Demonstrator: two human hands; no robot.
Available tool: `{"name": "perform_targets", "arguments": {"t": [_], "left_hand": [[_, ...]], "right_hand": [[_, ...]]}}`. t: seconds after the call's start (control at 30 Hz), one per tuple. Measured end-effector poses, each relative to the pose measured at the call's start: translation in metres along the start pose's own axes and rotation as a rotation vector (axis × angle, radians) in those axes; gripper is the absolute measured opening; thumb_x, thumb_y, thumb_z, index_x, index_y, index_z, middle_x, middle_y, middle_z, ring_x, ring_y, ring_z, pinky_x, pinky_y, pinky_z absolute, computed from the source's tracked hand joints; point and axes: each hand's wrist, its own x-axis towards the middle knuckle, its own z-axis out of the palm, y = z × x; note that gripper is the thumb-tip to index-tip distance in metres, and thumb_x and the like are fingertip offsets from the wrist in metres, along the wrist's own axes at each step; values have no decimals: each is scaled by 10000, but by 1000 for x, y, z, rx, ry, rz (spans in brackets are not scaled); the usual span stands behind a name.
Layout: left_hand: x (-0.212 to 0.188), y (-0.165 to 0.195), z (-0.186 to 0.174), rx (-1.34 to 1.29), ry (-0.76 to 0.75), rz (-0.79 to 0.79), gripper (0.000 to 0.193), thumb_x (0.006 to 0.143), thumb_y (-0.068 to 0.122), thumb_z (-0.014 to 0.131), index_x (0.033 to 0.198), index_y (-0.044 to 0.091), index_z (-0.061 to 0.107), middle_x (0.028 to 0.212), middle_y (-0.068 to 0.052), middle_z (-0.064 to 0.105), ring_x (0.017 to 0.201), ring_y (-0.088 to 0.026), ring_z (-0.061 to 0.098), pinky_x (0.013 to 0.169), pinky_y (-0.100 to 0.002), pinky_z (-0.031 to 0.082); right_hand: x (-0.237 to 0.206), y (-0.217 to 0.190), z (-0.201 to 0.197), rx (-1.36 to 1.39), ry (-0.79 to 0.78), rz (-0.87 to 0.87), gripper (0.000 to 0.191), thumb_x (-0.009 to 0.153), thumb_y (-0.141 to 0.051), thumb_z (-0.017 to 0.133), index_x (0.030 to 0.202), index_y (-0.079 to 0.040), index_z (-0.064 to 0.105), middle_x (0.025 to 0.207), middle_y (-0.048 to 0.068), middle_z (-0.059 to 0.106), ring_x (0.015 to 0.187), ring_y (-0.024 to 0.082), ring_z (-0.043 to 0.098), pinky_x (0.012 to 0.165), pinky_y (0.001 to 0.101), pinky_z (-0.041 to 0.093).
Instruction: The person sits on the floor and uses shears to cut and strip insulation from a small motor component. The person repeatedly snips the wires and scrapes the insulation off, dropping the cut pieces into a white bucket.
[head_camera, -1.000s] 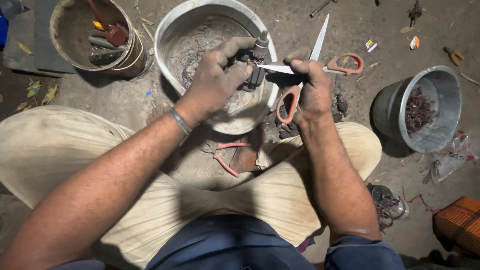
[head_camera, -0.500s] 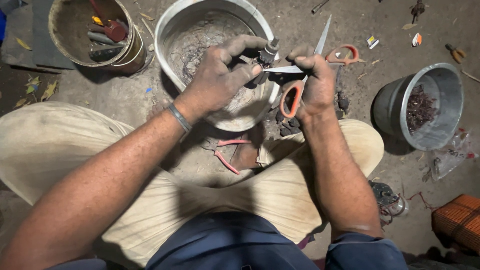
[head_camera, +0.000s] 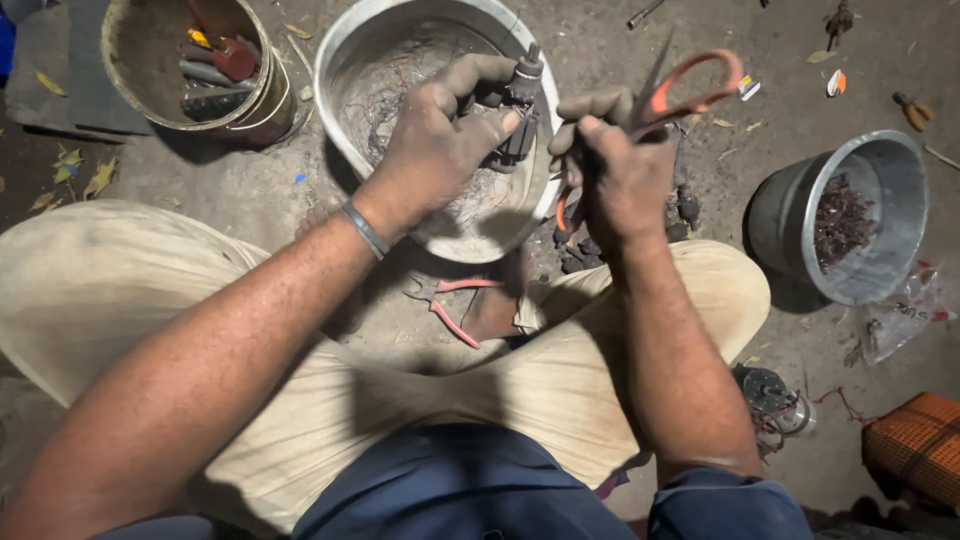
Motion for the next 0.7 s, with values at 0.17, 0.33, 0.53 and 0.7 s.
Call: {"name": "perform_targets", "arguments": {"t": [0.17,0.33,0.53,0.7], "left_hand": [[-3,13,7,144,21,10,353,887,86,776,1228,92,682,1121,-17,730,903,-85,662,766,-234,575],[-4,16,7,201,53,171,361,885,78,836,1209,96,676,1178,-29,683,1029,-129,694,834,-260,619],[-8,16,3,395,51,383,418,859,37,875,1214,98,665,1114,-72,649,1068,-258,699,935,-365,577],[-13,16,7,403,64,360,427,872,14,840,1241,93,640,1115,-83,634,1060,-248,692,907,-355,577]], "right_hand": [[-2,14,9,-196,51,-126,135,1000,-82,743,1092,13,716,967,46,736,838,96,684,764,243,572],[2,24,4,-189,-18,-114,111,986,-67,761,1062,-1,714,941,29,735,834,85,672,771,238,556],[5,29,-1,-277,-16,-78,115,950,-40,762,1051,-6,717,929,16,714,803,75,630,731,240,526],[7,35,1,-367,-37,-199,169,927,-19,686,1092,-6,721,961,10,712,847,65,638,770,234,543]]}}
